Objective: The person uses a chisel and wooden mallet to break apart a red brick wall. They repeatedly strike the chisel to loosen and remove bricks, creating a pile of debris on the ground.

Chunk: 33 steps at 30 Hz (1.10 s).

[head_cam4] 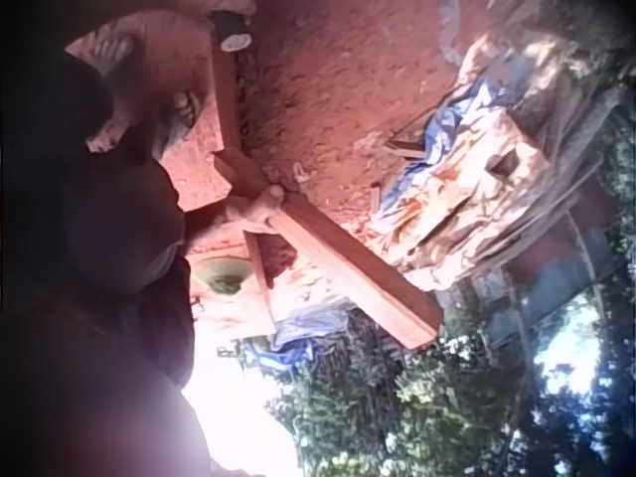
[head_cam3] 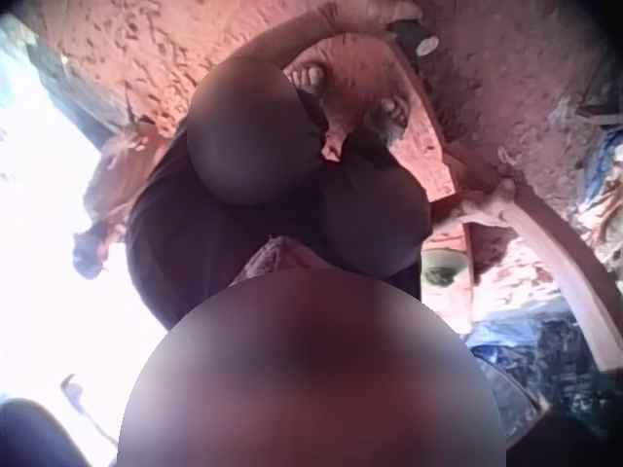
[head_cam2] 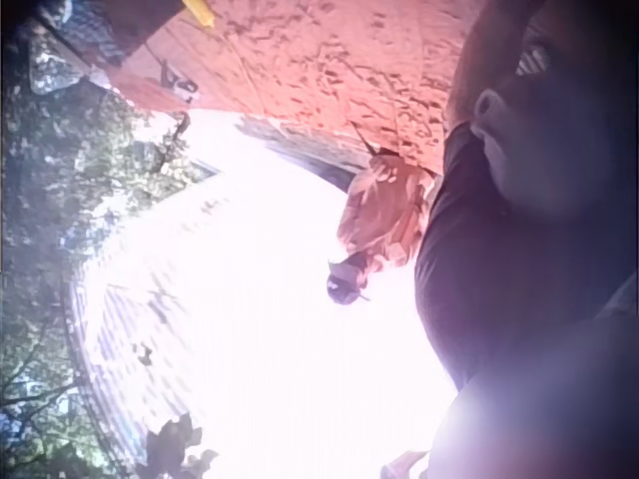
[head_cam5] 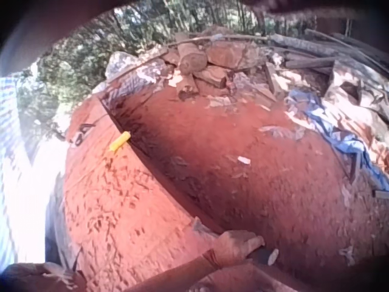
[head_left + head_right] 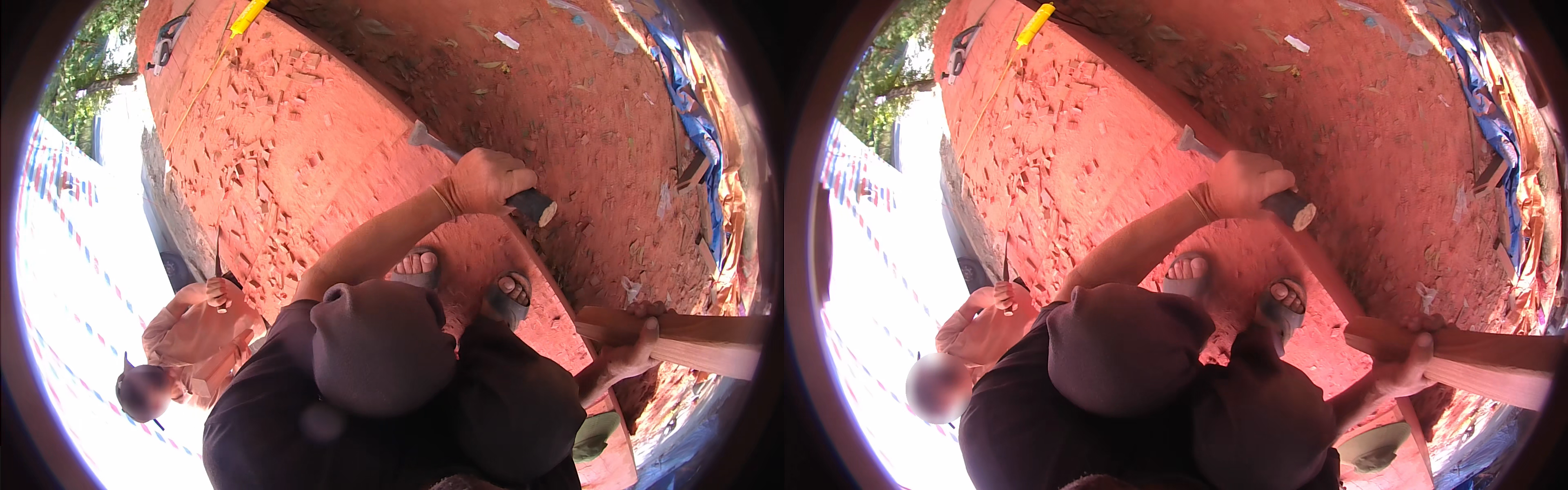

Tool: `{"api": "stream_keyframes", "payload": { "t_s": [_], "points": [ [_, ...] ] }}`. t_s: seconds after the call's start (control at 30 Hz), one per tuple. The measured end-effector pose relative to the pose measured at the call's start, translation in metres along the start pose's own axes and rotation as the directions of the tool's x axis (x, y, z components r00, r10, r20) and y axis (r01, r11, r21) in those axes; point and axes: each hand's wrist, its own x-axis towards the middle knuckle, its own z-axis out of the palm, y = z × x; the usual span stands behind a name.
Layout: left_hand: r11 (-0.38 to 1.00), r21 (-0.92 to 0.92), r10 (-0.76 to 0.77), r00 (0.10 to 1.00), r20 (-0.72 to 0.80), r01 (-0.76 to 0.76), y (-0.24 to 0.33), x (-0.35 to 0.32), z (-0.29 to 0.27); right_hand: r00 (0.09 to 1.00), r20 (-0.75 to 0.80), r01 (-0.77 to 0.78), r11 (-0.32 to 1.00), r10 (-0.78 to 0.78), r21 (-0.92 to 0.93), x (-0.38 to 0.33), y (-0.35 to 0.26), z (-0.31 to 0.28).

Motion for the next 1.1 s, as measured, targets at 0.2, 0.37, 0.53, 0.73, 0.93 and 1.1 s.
{"api": "stream_keyframes", "payload": {
  "t_s": [0.2,0.37,0.53,0.73,0.93,1.1],
  "points": [
    [0.999,-0.02,-0.031,0.999,-0.007,0.031,-0.007,-0.002,-0.002,1.0,-0.009,0.0,0.995,0.001,0.102,0.012,-0.017,-0.024],
    [0.999,0.013,-0.031,0.998,-0.058,0.031,-0.01,0.001,0.001,0.991,-0.135,0.037,0.923,0.016,0.382,-0.003,-0.03,0.036],
    [0.996,0.04,-0.077,0.995,-0.065,0.08,-0.01,0.006,0.003,0.824,0.405,-0.129,0.826,0.397,-0.548,-0.058,0.057,0.082],
    [0.991,0.058,-0.115,0.991,-0.067,0.119,-0.017,0.011,0.007,0.944,0.259,-0.135,0.956,0.203,-0.259,-0.02,0.026,0.023],
    [0.995,0.037,-0.088,0.99,-0.111,0.093,-0.019,0.014,0.004,0.936,-0.102,-0.261,0.857,0.338,0.445,0.0,-0.035,0.097],
    [0.996,0.056,-0.072,0.995,-0.075,0.076,-0.019,0.001,0.008,0.872,0.281,-0.214,0.828,0.401,-0.519,-0.055,0.073,0.079]
  ]
}}
